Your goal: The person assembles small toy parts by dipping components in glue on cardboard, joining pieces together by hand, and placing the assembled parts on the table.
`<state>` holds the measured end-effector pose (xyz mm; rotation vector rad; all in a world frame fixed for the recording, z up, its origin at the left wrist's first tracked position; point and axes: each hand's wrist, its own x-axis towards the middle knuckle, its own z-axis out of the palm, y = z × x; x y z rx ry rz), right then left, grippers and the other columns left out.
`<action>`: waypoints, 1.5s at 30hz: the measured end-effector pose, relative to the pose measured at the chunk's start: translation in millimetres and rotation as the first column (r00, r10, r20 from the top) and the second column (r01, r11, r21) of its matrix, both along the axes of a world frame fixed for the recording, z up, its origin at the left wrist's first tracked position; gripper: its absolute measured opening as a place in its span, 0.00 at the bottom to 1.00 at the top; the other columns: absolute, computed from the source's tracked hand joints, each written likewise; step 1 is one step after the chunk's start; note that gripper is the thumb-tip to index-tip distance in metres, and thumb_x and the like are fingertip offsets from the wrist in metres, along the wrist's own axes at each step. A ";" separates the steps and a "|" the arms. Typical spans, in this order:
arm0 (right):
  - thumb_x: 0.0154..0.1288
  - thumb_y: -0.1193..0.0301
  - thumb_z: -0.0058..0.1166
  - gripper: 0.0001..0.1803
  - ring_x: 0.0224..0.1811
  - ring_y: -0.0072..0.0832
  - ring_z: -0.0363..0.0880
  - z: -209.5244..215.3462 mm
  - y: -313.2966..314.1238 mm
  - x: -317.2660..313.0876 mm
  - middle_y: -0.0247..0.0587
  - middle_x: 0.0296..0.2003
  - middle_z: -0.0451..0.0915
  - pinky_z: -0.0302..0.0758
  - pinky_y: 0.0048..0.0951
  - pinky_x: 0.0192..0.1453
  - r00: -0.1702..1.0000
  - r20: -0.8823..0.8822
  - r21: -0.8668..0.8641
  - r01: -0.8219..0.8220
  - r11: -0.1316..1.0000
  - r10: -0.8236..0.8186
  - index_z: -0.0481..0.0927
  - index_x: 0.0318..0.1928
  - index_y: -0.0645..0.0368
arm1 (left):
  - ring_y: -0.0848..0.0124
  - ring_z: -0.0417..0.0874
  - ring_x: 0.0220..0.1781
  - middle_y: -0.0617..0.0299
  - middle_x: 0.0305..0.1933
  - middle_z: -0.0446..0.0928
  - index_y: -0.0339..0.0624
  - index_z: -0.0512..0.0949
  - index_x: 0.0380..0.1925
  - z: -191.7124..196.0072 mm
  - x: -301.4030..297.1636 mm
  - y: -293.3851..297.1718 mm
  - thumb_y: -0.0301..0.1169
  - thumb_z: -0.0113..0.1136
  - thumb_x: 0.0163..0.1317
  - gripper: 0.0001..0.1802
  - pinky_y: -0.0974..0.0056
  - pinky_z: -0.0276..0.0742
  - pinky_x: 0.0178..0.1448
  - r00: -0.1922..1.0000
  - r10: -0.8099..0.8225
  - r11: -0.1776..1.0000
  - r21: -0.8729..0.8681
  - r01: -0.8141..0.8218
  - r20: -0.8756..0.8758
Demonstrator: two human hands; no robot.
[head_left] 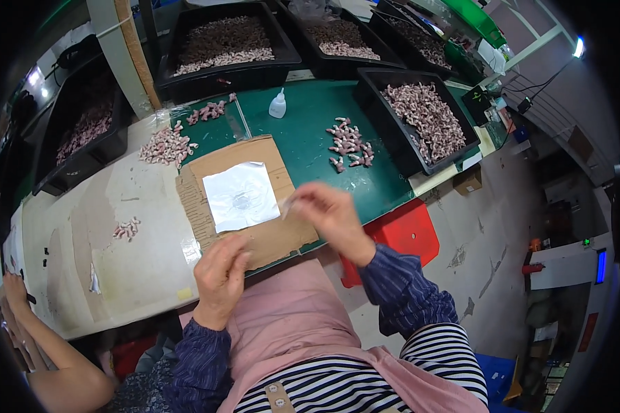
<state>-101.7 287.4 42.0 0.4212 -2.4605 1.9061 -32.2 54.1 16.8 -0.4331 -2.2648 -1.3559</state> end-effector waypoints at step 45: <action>0.62 0.73 0.63 0.12 0.41 0.58 0.83 -35.2 -98.4 -242.4 0.59 0.36 0.83 0.80 0.50 0.47 0.903 -0.382 0.691 0.136 0.710 0.199 0.81 0.45 0.62 | 0.67 0.87 0.38 0.53 0.38 0.87 0.34 0.85 0.44 -10.2 21.5 -73.8 0.24 0.66 0.66 0.08 0.64 0.81 0.42 0.860 0.404 0.823 0.285 -0.491 0.312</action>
